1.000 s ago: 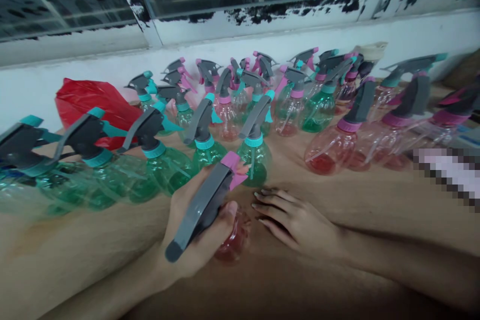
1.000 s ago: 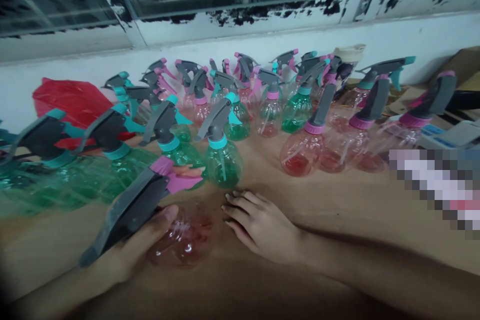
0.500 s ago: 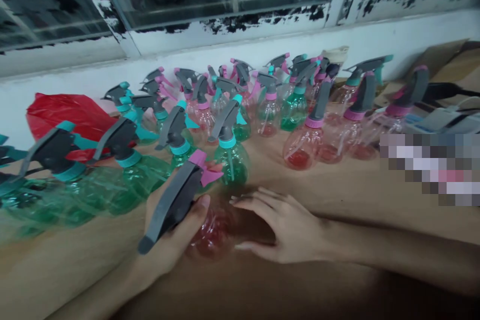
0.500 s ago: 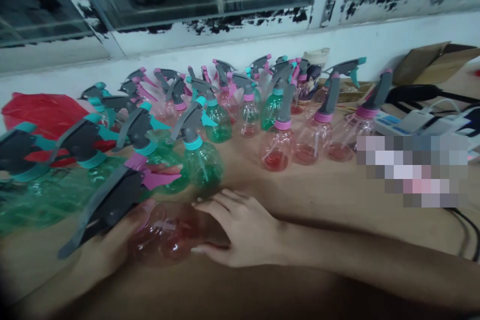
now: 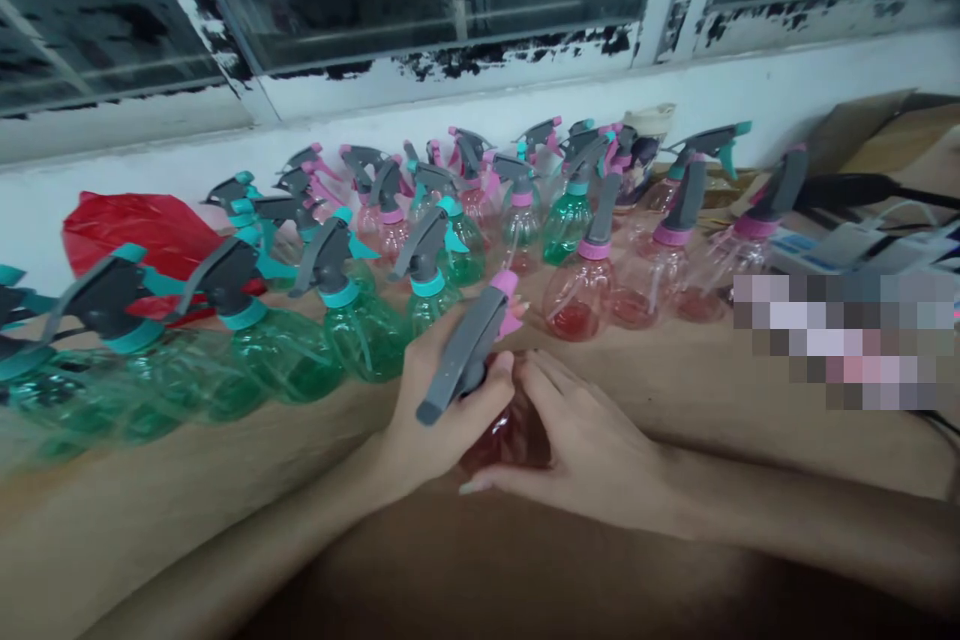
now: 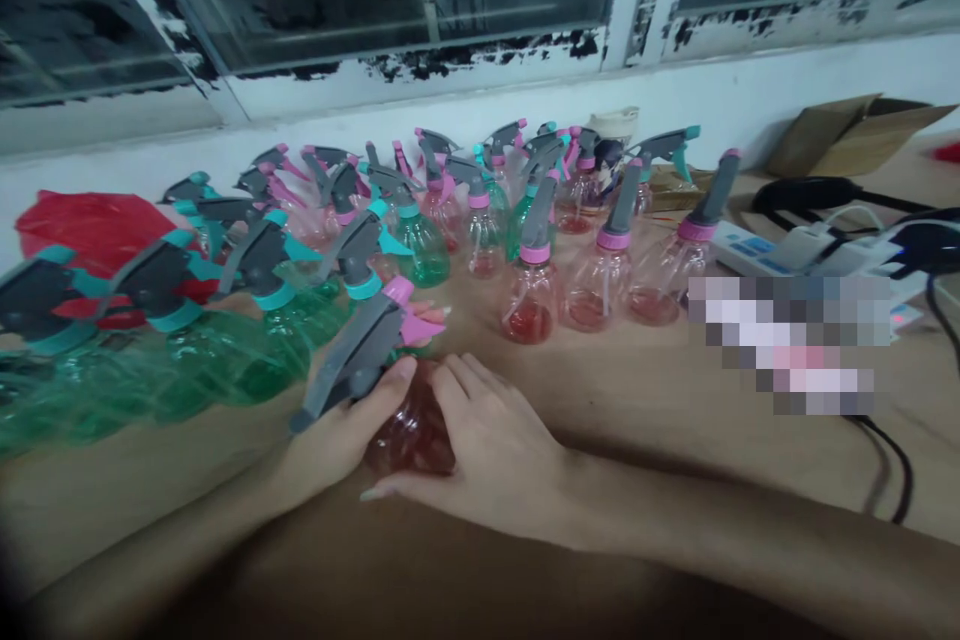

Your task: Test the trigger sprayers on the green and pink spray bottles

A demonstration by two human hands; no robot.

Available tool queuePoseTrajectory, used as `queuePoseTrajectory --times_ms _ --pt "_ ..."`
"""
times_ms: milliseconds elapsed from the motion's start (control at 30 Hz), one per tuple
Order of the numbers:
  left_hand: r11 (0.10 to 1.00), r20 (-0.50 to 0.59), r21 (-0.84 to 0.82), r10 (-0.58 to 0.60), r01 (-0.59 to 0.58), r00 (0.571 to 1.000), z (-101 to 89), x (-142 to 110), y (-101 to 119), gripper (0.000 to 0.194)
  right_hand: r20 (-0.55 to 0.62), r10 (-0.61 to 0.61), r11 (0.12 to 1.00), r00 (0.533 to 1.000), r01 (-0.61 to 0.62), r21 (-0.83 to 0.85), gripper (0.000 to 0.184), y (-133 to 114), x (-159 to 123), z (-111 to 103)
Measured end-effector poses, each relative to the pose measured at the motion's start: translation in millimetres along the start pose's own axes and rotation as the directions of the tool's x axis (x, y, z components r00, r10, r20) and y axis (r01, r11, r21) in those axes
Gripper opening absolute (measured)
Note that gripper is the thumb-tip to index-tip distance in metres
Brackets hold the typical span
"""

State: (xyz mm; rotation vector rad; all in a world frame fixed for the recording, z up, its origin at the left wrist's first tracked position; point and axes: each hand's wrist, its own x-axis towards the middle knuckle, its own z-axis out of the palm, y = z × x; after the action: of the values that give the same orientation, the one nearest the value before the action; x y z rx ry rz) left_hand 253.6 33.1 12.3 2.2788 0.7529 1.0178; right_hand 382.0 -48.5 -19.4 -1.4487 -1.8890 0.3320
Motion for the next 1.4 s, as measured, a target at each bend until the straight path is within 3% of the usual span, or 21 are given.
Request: queuePoseTrajectory --times_ms 167,333,467,633,733,800,933,1033,1400 --pt "0.995 0.034 -0.071 0.067 -0.064 0.997 19.8 8.2 3.0 0.017 -0.077 -0.032 0.999 0.997 0.029 -0.036 0.053 3.5 -3.2 -4.3" --pt "0.993 0.076 -0.098 0.067 -0.059 0.995 22.5 10.7 5.9 0.024 -0.130 -0.062 0.996 0.990 0.054 -0.067 0.051 6.8 -5.9 -3.3" --pt "0.997 0.096 -0.071 0.033 -0.026 0.995 15.9 7.3 5.4 0.023 -0.116 -0.038 0.999 0.993 0.039 0.008 0.055 8.3 -6.8 -3.6" --pt "0.999 0.186 0.030 0.022 -0.028 0.982 -2.4 -12.6 -4.0 0.051 -0.095 0.069 0.997 0.993 -0.067 0.030 0.052 15.5 -3.0 -12.4" --pt "0.990 0.197 0.144 -0.033 0.005 0.980 -15.1 -35.9 -17.7 0.042 -0.078 0.077 0.995 0.994 -0.081 -0.055 0.051 22.8 3.0 -19.0" --pt "0.971 0.268 0.237 -0.103 0.038 0.958 -22.0 -52.9 -30.0 0.035 -0.115 0.047 0.990 0.992 -0.061 -0.127 0.053 28.1 8.1 -21.8" --pt "0.936 0.332 0.346 -0.057 -0.066 0.942 -27.3 -78.3 -54.8 0.022 -0.179 0.005 0.962 0.984 -0.054 -0.268 0.056 37.2 19.9 -23.3" --pt "0.906 0.367 0.404 -0.036 -0.124 0.930 -24.4 -85.5 -65.3 0.026 -0.195 -0.003 0.935 0.981 -0.066 -0.347 0.058 42.9 28.7 -22.0" --pt "0.843 0.473 0.483 -0.025 -0.235 0.881 -20.2 -87.2 -68.5 0.045 -0.229 0.132 0.914 0.964 -0.208 -0.348 0.059 51.4 51.7 -15.3"
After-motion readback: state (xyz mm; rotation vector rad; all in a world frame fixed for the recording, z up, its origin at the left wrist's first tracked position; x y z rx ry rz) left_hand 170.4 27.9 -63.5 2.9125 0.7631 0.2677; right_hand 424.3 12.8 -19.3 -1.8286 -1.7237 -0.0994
